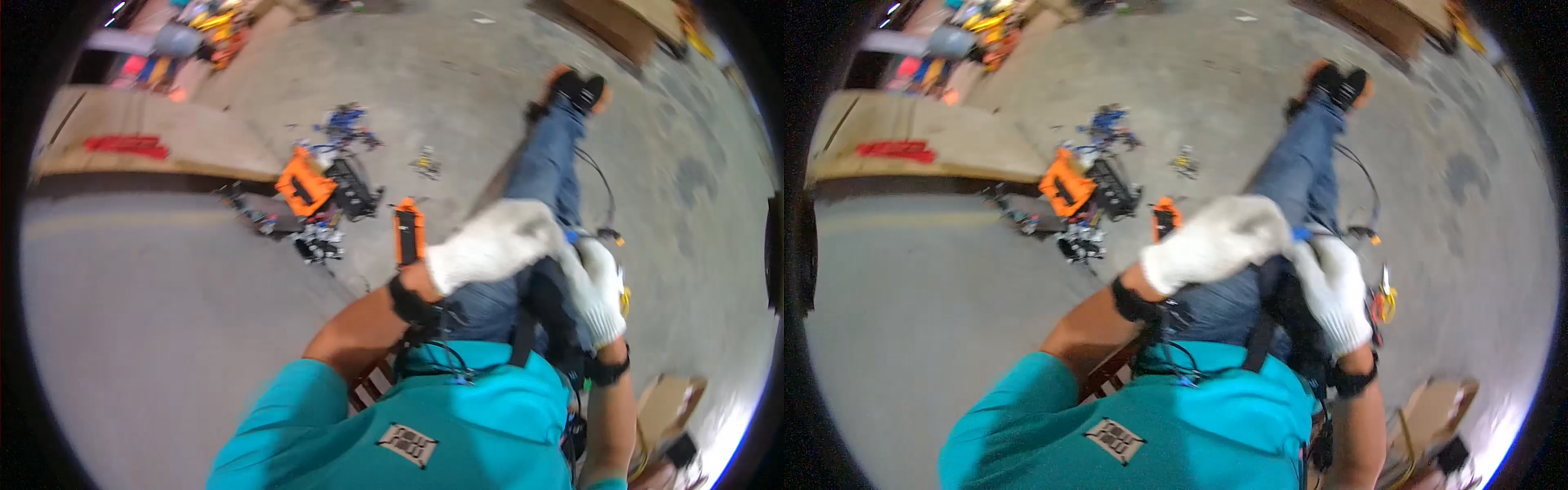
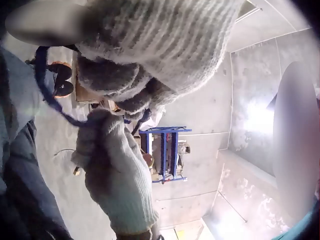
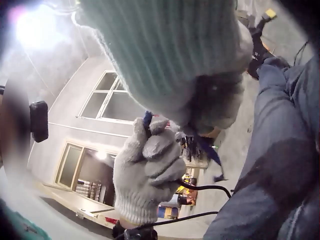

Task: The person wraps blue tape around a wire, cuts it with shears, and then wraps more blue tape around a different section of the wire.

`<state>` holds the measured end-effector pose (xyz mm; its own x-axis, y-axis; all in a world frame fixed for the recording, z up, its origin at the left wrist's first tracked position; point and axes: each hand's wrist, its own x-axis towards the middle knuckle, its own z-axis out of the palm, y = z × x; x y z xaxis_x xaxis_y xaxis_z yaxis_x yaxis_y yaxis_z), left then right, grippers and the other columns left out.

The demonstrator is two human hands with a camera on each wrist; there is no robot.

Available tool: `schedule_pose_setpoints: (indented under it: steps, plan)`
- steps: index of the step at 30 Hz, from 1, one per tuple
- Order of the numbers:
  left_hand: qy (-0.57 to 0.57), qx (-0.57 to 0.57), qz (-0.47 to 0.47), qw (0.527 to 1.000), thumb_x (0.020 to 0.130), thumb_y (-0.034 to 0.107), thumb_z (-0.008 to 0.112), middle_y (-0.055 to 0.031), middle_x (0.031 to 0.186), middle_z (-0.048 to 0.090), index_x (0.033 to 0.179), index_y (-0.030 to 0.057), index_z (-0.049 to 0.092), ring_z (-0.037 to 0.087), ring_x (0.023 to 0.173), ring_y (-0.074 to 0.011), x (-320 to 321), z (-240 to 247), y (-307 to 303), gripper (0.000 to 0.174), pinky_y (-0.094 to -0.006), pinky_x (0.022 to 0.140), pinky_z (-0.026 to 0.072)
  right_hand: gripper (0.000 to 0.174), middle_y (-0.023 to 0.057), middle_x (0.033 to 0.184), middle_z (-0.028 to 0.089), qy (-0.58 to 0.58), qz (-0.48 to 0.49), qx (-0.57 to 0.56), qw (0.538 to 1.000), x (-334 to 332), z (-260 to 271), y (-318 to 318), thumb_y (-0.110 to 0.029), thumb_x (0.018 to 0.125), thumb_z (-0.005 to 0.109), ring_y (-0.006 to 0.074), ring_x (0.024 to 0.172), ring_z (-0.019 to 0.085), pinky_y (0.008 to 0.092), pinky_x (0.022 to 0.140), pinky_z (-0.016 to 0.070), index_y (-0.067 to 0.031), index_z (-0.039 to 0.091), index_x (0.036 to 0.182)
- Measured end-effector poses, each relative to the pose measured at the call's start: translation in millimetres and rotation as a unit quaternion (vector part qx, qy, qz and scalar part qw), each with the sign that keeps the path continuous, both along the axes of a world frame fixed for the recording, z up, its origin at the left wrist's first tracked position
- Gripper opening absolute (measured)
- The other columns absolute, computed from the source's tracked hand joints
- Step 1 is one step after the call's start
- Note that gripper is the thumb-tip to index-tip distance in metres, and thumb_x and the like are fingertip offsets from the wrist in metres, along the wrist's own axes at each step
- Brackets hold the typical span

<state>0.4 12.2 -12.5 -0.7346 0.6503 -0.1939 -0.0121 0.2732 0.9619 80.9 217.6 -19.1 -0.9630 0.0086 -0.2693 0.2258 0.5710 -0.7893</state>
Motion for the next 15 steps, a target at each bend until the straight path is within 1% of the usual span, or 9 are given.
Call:
schedule_pose_setpoints:
  steps: [2, 3, 4, 6, 8, 9, 12, 14, 15]
  plan:
    - [0.043, 0.014, -0.045, 0.998, 0.102, 0.026, 0.059, -0.0141, 0.093, 0.075, 0.097, 0.0016, 0.073, 0.072, 0.091, -0.0259, -1, -8, 3, 0.029, -0.0374, 0.085, 0.0555, 0.022, 0.0177, 0.089, 0.069, 0.022, -0.019, -0.005, 1.0, 2, -11, 2, -0.01, 0.098, 0.063, 0.0285, 0.086, 0.069, 0.038, 0.083, 0.0534, 0.0037, 0.067, 0.114]
    - [0.012, -0.023, -0.088, 0.996, 0.102, 0.021, 0.055, -0.018, 0.094, 0.075, 0.096, -0.0001, 0.073, 0.073, 0.095, -0.0306, -5, 0, 5, 0.029, -0.0394, 0.089, 0.0554, 0.02, 0.0178, 0.089, 0.068, 0.032, -0.023, -0.023, 0.999, 2, -16, 2, -0.01, 0.097, 0.063, 0.0289, 0.084, 0.068, 0.0379, 0.081, 0.0527, 0.0031, 0.067, 0.112]
    - [-0.021, -0.003, -0.091, 0.996, 0.101, 0.018, 0.05, -0.0171, 0.092, 0.074, 0.095, -0.001, 0.072, 0.072, 0.092, -0.0301, -1, -4, 3, 0.03, -0.0394, 0.088, 0.0552, 0.018, 0.018, 0.089, 0.067, 0.042, -0.032, -0.042, 0.998, 6, -20, -1, -0.009, 0.097, 0.063, 0.0293, 0.082, 0.067, 0.0378, 0.079, 0.0521, 0.0025, 0.067, 0.11]
    - [-0.025, 0.033, -0.096, 0.995, 0.1, 0.017, 0.049, -0.0165, 0.09, 0.073, 0.093, -0.0019, 0.07, 0.07, 0.089, -0.0294, 1, -10, 0, 0.03, -0.0392, 0.088, 0.055, 0.018, 0.0185, 0.092, 0.068, 0.068, -0.03, -0.069, 0.995, 7, -26, -5, -0.007, 0.096, 0.063, 0.0312, 0.084, 0.067, 0.0386, 0.079, 0.052, 0.0009, 0.067, 0.111]
    - [-0.011, 0.055, -0.083, 0.995, 0.099, 0.016, 0.05, -0.0152, 0.088, 0.072, 0.092, -0.0021, 0.069, 0.068, 0.086, -0.0276, 2, -16, 1, 0.028, -0.039, 0.086, 0.0546, 0.016, 0.0198, 0.094, 0.068, 0.12, 0.008, 0.012, 0.993, 3, -19, -2, -0.007, 0.095, 0.063, 0.0365, 0.086, 0.067, 0.0414, 0.078, 0.052, 0.001, 0.066, 0.109]
    - [-0.009, 0.069, -0.06, 0.996, 0.099, 0.015, 0.05, -0.0151, 0.087, 0.072, 0.092, -0.002, 0.069, 0.068, 0.085, -0.0271, 2, -11, 1, 0.026, -0.0392, 0.085, 0.0546, 0.016, 0.0198, 0.094, 0.068, 0.123, 0.013, 0.011, 0.992, 2, -16, -3, -0.007, 0.095, 0.063, 0.0365, 0.086, 0.067, 0.0414, 0.078, 0.052, 0.001, 0.066, 0.109]
    - [-0.005, 0.064, -0.009, 0.998, 0.098, 0.014, 0.051, -0.0141, 0.086, 0.071, 0.091, -0.0012, 0.068, 0.068, 0.084, -0.0252, 5, -16, -2, 0.024, -0.0391, 0.083, 0.0541, 0.012, 0.0236, 0.093, 0.065, 0.09, 0.142, 0.097, 0.981, 3, -5, -3, -0.011, 0.096, 0.065, 0.0445, 0.085, 0.063, 0.0467, 0.075, 0.0506, 0.0007, 0.064, 0.101]
    - [0.007, 0.056, 0.018, 0.998, 0.096, 0.014, 0.052, -0.0133, 0.086, 0.071, 0.091, -0.0002, 0.068, 0.068, 0.084, -0.0236, 5, -26, -4, 0.022, -0.038, 0.083, 0.0544, 0.014, 0.0229, 0.09, 0.065, 0.1, 0.154, 0.087, 0.979, 3, 7, -4, -0.014, 0.096, 0.065, 0.0432, 0.083, 0.063, 0.0467, 0.073, 0.0494, -0.0004, 0.063, 0.098]
    - [0.004, 0.011, 0.044, 0.999, 0.095, 0.012, 0.052, -0.0119, 0.087, 0.072, 0.09, 0.0009, 0.069, 0.069, 0.084, -0.0228, 7, -30, 1, 0.02, -0.0373, 0.083, 0.0549, 0.016, 0.0222, 0.088, 0.064, 0.038, 0.196, 0.015, 0.98, -1, 19, -2, -0.016, 0.097, 0.065, 0.0425, 0.082, 0.063, 0.0467, 0.073, 0.0491, -0.0003, 0.064, 0.096]
